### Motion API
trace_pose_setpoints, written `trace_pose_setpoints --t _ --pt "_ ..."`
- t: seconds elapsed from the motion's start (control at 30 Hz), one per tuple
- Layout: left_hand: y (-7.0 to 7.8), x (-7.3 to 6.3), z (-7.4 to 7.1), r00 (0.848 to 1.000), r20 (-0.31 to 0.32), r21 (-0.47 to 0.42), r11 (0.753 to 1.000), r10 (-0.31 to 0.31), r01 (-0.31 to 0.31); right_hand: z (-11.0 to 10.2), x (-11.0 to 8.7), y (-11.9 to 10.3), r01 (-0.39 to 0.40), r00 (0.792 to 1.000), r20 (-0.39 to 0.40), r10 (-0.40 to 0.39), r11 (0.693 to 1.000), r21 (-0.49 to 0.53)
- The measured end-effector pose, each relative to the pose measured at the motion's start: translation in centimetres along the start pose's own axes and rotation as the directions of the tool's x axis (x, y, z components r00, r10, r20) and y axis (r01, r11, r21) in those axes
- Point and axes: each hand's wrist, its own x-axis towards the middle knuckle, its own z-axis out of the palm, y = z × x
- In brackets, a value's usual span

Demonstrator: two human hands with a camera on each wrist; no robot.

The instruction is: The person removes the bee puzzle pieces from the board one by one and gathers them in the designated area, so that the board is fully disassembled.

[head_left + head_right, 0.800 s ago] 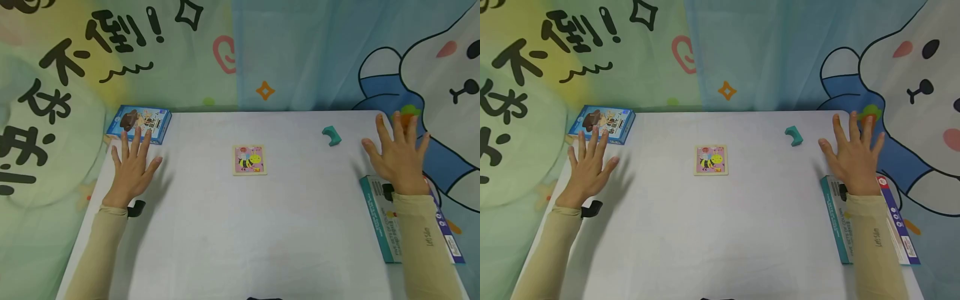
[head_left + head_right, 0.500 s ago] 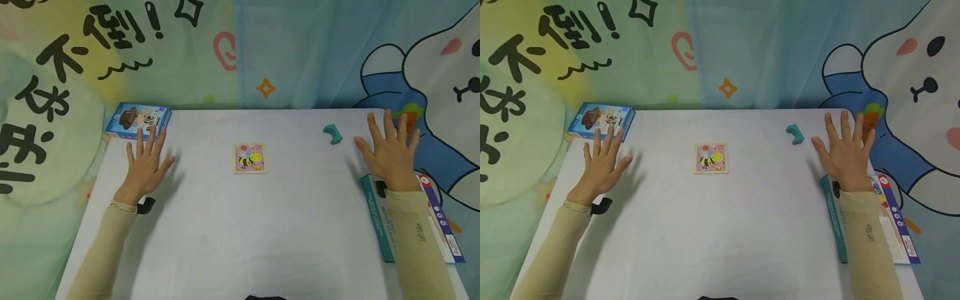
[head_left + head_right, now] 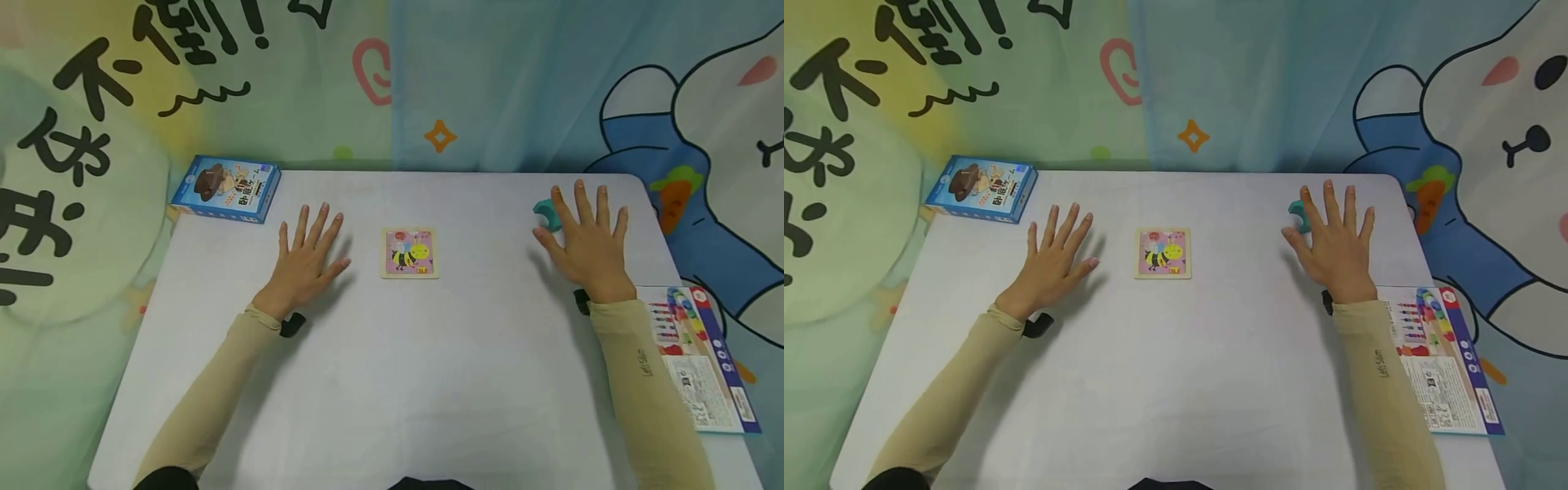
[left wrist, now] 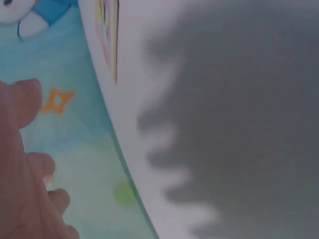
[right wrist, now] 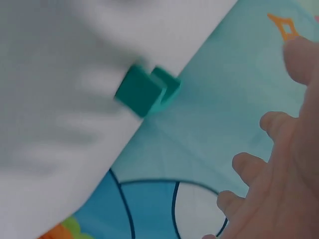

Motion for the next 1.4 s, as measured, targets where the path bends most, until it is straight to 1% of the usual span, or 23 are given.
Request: trace_pose_setpoints --t 0.07,0.13,0.3,0.43,0.53,0.63,0.7,0.77,0.83,0.9,0.97,1.03,1.13,1.2,1.33,1.4 --pt "1.6 0.5 0.7 0.999 0.023 -0.001 1.0 0.03 -0.03 0.4 0.4 -0.7 0.021 1.0 0.003 -0.021 1.0 0.008" --pt "3.2 0.9 1.5 0.997 0.037 -0.002 0.997 0.072 -0.072 0.7 0.9 -1.5 0.043 0.999 0.001 -0.043 0.999 0.024" --pt "7.0 1.6 3.5 0.984 0.051 -0.005 0.985 0.171 -0.171 1.0 2.4 -3.8 0.141 0.99 -0.039 -0.139 0.988 0.061" --pt "9.3 1.9 4.7 0.978 0.08 -0.006 0.981 0.192 -0.192 1.4 4.0 -5.7 0.229 0.973 -0.049 -0.227 0.972 0.057" --pt "10.4 1.9 5.3 0.977 0.114 -0.01 0.984 0.181 -0.181 1.8 5.0 -7.0 0.286 0.958 -0.037 -0.284 0.957 0.055" --pt "11.0 1.9 5.9 0.978 0.135 -0.007 0.987 0.157 -0.158 2.2 5.9 -8.2 0.334 0.942 -0.021 -0.334 0.939 0.076" --pt "11.2 2.0 6.2 0.979 0.142 -0.009 0.989 0.145 -0.145 2.4 6.5 -9.0 0.352 0.935 0.001 -0.355 0.93 0.109" --pt "11.4 2.2 6.6 0.981 0.133 -0.014 0.99 0.14 -0.139 2.6 7.1 -9.7 0.356 0.93 0.031 -0.367 0.918 0.175" --pt "11.6 2.4 6.8 0.983 0.124 -0.028 0.991 0.135 -0.132 2.8 7.6 -10.6 0.358 0.921 0.062 -0.384 0.899 0.254" --pt "11.8 2.5 7.1 0.984 0.119 -0.043 0.991 0.129 -0.125 3.1 8.2 -11.4 0.362 0.908 0.088 -0.409 0.873 0.327" --pt "12.0 2.7 7.2 0.985 0.127 -0.057 0.992 0.118 -0.112 3.4 8.7 -12.4 0.371 0.893 0.106 -0.437 0.849 0.377" --pt "12.2 2.9 7.3 0.984 0.145 -0.069 0.993 0.101 -0.092 3.6 9.2 -13.4 0.384 0.879 0.122 -0.461 0.836 0.391" --pt "12.3 3.1 7.4 0.983 0.168 -0.071 0.995 0.076 -0.065 4.0 9.9 -14.9 0.394 0.864 0.154 -0.479 0.834 0.387" --pt "12.3 3.2 7.4 0.981 0.184 -0.058 0.997 0.063 -0.053 4.3 10.2 -15.8 0.399 0.855 0.174 -0.488 0.834 0.38" --pt "12.3 3.1 7.4 0.979 0.192 -0.035 0.997 0.068 -0.062 4.6 10.5 -17.2 0.416 0.831 0.2 -0.519 0.819 0.395" --pt "12.4 3.0 7.3 0.978 0.197 -0.043 0.997 0.072 -0.064 4.8 10.5 -17.6 0.428 0.817 0.211 -0.537 0.809 0.403"
